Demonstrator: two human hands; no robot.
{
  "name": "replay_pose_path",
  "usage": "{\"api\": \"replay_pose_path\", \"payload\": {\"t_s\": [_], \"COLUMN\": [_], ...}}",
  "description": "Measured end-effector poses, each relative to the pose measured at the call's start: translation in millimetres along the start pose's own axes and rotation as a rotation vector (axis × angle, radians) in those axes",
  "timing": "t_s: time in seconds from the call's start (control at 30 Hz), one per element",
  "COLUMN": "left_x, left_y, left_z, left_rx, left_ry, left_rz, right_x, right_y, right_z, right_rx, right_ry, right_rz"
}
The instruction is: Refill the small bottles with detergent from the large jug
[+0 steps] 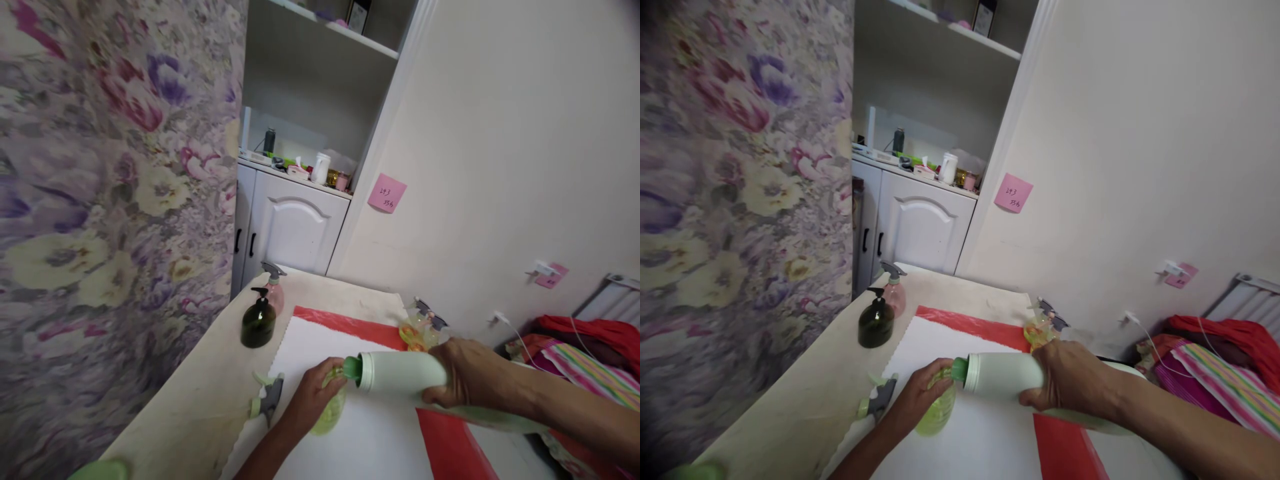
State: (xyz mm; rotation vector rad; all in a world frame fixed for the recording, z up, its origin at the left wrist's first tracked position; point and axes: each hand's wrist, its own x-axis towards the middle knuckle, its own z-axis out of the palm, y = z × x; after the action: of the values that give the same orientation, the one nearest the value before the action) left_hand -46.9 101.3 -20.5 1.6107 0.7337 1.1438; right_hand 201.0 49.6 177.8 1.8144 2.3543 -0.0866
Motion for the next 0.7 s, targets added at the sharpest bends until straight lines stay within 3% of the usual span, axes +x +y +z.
{"api": "replay_pose_path", "payload": {"t_s": [0.7], "left_x": [0.6], "left_y": [-0.4], "left_z": [0.2], "left_rx": [-0.005], "left_ry": [0.0], "left_rz": [0.004], "right_x": [-1.6], "right_y": [-1.6], "right_z": [-2.4], "right_rx": [0.024], "right_ry": [0.005], "right_rz": [-0.007]}}
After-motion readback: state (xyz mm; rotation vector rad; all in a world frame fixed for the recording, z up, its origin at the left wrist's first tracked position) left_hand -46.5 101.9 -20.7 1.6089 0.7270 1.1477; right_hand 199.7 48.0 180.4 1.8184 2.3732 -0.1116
